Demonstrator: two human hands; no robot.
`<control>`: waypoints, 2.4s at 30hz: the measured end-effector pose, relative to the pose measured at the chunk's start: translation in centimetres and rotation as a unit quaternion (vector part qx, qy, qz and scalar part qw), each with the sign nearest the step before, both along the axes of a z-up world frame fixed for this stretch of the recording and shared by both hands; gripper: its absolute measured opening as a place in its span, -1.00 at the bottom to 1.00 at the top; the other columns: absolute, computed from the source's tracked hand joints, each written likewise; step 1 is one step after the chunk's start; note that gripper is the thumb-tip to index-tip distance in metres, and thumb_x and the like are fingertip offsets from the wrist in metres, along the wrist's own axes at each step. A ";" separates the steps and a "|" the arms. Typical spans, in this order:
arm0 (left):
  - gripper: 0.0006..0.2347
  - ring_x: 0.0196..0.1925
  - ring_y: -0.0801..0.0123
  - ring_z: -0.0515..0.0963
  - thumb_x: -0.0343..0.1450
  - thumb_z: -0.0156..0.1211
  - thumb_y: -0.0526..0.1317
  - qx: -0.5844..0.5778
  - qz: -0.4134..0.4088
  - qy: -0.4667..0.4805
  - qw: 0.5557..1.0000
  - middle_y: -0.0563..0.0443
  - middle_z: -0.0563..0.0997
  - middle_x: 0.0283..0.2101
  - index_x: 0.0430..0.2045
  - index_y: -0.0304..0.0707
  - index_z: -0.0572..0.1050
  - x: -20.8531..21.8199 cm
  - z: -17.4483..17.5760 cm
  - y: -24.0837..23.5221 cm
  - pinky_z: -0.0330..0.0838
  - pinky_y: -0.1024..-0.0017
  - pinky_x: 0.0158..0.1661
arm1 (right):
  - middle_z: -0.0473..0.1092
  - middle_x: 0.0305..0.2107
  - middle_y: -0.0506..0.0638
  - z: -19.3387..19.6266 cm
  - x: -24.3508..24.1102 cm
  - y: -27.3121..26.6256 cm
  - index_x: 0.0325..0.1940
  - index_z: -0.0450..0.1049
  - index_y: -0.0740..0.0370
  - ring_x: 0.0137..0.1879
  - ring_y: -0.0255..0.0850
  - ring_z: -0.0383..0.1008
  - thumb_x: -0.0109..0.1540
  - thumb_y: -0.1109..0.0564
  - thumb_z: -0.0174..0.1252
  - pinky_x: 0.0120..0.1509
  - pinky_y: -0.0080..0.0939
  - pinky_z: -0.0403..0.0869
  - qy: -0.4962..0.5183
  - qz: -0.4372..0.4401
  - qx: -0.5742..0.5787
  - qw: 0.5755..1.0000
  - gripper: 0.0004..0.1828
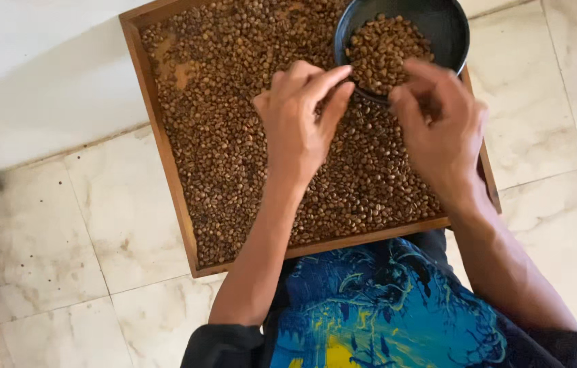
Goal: The person sorts small brown nuts on a wooden tray by hand, picking them up and placing them into a black bowl. The person repeatedly spreads the nuts across the tray to continue the sorting process.
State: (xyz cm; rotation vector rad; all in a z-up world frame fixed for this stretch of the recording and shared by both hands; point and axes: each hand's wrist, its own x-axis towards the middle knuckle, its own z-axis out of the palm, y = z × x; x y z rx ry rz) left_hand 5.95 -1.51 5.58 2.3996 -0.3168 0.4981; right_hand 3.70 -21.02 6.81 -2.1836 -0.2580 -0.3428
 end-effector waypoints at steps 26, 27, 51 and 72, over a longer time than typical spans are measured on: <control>-0.73 -0.27 0.47 0.43 0.59 0.07 -0.08 -0.240 0.030 0.126 0.962 0.08 0.47 -0.33 -0.03 -0.22 0.63 -5.0 -2.4 5.9 0.36 0.42 -0.18 | 0.58 -0.24 0.16 -0.4 1.7 1.6 0.02 0.66 0.28 -0.22 -0.07 0.59 0.37 0.29 0.31 -0.13 -0.16 0.55 0.000 0.019 -0.063 0.998 -0.86; -0.69 -0.29 0.43 0.41 0.58 0.02 -0.05 -0.224 0.013 0.140 0.964 0.12 0.41 -0.34 -0.01 -0.23 0.62 -4.9 -2.0 5.7 0.29 0.42 -0.21 | 0.59 -0.09 0.27 0.2 2.1 1.0 0.11 0.60 0.42 -0.12 -0.10 0.61 0.45 0.32 0.24 -0.04 -0.16 0.61 -0.005 0.011 -0.070 0.997 -0.84; -0.81 -0.02 0.26 0.46 0.63 -0.01 -0.21 -0.136 0.094 0.068 0.984 0.05 0.43 -0.12 0.01 -0.16 0.55 -12.6 -4.7 9.4 0.36 0.26 0.04 | 0.01 0.49 0.18 -9.8 -2.6 13.3 0.46 0.36 -0.15 0.60 0.40 -0.16 0.35 -0.18 0.16 0.53 0.59 -0.09 -0.024 0.185 -0.274 0.943 -0.42; 0.01 0.58 -0.28 -0.27 0.23 0.67 -0.03 0.165 -0.054 0.172 0.970 -0.24 -0.13 0.54 0.54 -0.04 0.01 -11.3 -8.5 7.3 -0.32 -0.32 0.42 | -0.08 0.51 0.19 -9.2 -5.0 3.0 0.65 0.05 -0.23 0.60 0.41 -0.22 0.24 -0.19 0.19 0.51 0.51 -0.01 0.068 0.216 -0.281 0.933 -0.10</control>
